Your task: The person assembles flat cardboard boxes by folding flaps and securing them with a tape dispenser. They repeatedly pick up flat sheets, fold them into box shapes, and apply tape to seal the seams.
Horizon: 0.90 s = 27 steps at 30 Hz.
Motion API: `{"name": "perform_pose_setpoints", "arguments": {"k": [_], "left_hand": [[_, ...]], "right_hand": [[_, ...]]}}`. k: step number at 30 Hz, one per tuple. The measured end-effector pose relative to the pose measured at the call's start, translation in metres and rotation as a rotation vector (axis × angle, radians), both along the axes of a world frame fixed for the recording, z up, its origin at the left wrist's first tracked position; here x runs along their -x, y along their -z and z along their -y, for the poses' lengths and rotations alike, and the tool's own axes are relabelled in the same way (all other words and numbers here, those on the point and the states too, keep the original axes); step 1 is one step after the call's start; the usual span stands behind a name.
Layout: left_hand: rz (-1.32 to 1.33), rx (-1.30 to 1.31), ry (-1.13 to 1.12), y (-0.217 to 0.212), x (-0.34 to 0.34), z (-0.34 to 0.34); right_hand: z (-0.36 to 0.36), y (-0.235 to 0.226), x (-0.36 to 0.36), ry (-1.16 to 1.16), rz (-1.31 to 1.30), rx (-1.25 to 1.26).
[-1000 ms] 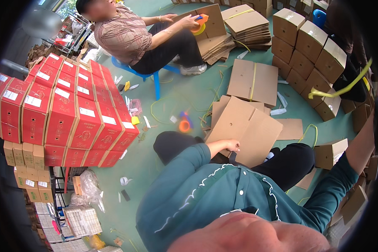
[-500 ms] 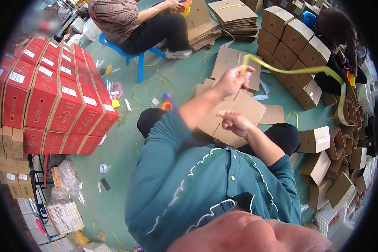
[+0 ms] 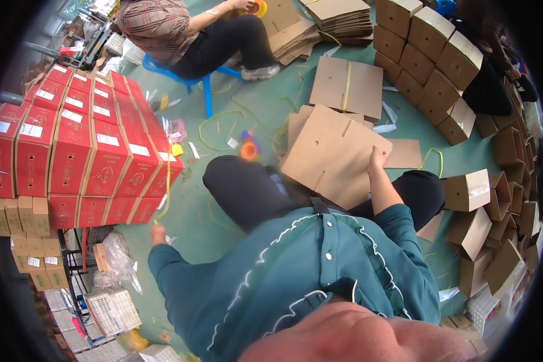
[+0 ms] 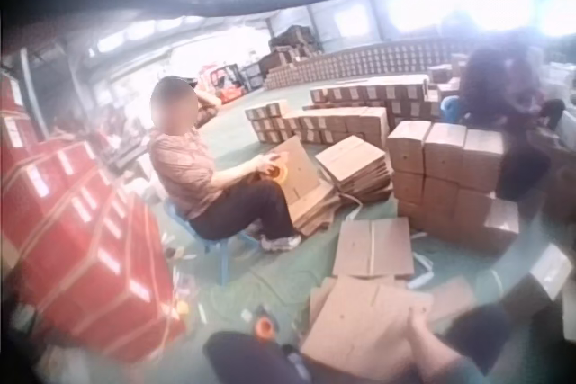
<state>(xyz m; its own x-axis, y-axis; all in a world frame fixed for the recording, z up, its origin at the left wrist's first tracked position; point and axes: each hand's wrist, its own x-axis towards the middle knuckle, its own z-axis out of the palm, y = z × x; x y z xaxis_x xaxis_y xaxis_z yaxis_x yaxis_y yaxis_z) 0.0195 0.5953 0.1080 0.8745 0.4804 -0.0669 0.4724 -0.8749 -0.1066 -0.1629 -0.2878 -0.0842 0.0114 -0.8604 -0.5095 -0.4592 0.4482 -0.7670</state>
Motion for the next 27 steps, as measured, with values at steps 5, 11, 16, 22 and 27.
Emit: {"name": "perform_pose_setpoints", "arguments": {"k": [5, 11, 16, 22, 27], "left_hand": [[-0.673, -0.169, 0.001, 0.075, 0.089, 0.011], [-0.174, 0.194, 0.176, 0.102, -0.015, 0.164], [-0.092, 0.708, 0.532, 0.057, -0.090, 0.280], [-0.303, 0.942, 0.716, -0.006, -0.115, 0.392], [-0.350, 1.364, 0.929, -0.113, -0.077, 0.513]], "right_hand": [[-0.017, -0.013, 0.009, -0.011, -0.325, 0.253], [0.061, 0.058, 0.050, 0.252, -0.050, -0.356], [0.030, 0.051, 0.049, 0.244, -0.013, -0.566], [0.029, 0.062, 0.066, 0.138, 0.305, -0.813], [0.041, 0.062, 0.059, 0.084, 0.504, -0.840]]}}
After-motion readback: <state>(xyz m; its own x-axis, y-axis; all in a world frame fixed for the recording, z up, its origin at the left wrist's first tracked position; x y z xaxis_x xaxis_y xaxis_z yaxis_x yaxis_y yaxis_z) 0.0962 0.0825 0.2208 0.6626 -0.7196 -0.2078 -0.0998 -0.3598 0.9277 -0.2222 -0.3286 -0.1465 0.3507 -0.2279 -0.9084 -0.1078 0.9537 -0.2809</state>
